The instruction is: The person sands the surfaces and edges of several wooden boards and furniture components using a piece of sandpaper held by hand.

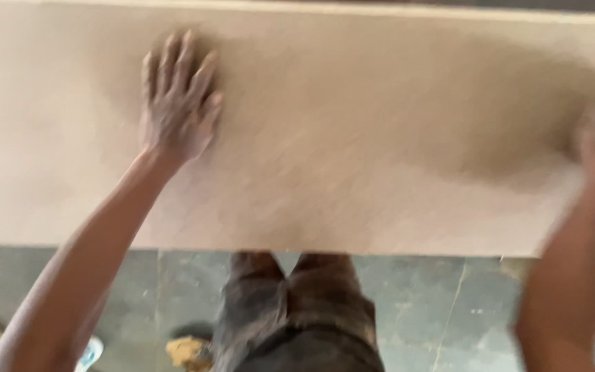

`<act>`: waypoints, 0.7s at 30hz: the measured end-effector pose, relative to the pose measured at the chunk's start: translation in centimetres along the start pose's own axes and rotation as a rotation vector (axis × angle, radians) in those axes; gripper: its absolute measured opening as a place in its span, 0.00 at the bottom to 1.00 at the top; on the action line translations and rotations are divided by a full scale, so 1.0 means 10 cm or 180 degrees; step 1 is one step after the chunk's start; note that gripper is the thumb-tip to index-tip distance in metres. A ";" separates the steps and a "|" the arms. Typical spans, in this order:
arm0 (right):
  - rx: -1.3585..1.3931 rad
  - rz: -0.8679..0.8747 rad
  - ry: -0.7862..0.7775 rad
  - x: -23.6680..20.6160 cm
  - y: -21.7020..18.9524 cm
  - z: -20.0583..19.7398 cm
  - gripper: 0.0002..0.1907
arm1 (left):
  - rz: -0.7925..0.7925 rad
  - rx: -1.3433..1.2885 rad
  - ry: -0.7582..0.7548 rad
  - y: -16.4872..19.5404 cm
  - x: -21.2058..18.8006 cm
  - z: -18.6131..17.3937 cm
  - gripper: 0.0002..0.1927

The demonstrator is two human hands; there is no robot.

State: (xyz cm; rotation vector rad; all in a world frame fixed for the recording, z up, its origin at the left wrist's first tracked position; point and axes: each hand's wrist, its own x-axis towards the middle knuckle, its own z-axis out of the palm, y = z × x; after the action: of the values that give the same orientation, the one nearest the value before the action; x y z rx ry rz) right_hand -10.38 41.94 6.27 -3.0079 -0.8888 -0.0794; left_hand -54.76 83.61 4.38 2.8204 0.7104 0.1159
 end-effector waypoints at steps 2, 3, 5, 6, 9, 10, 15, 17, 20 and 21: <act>0.0494 -0.0647 0.0021 -0.62 -1.23 0.19 0.37 | 0.0018 -0.0121 -0.0116 0.03 0.03 -0.09 0.29; 0.0881 -0.1090 -0.0099 -1.09 -1.98 0.25 0.37 | 0.0024 -0.0220 -0.0128 0.00 0.05 -0.13 0.29; 0.1653 -0.2035 -0.0358 -2.12 -3.46 0.16 0.37 | 0.0094 -0.0735 0.0053 -0.16 0.11 -0.23 0.29; 0.1992 -0.2461 -0.0460 -2.52 -4.05 0.08 0.37 | 0.0075 -0.1163 0.0142 -0.31 0.12 -0.29 0.30; 0.2289 -0.3121 -0.0728 -3.29 -4.71 -0.07 0.36 | -0.0279 -0.2537 0.0200 -0.94 -0.17 -0.40 0.34; 0.2221 -0.2983 -0.0723 -3.35 -4.53 -0.05 0.36 | -0.0301 -0.2136 0.0147 -1.18 -0.32 -0.46 0.32; 0.0483 -0.0380 -0.0252 -2.79 -1.71 -0.33 0.36 | 0.0243 -0.0653 -0.0085 -2.03 -1.11 -0.78 0.27; -0.0011 0.0329 -0.0245 -2.77 -1.24 -0.58 0.35 | 0.0597 -0.0307 0.0070 -2.15 -1.26 -0.85 0.28; 0.0077 0.0194 -0.0058 -2.76 -1.97 -0.36 0.35 | 0.0407 -0.0562 0.0330 -2.15 -1.29 -0.83 0.30; 0.0325 -0.0148 -0.0043 -2.81 -2.54 -0.18 0.35 | 0.0304 -0.0687 0.0427 -2.16 -1.28 -0.78 0.32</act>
State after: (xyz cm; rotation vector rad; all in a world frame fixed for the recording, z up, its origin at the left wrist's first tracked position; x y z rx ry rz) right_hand -47.79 47.95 6.36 -2.8980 -0.9339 -0.0132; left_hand -76.87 97.56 6.47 2.6567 0.5530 0.3775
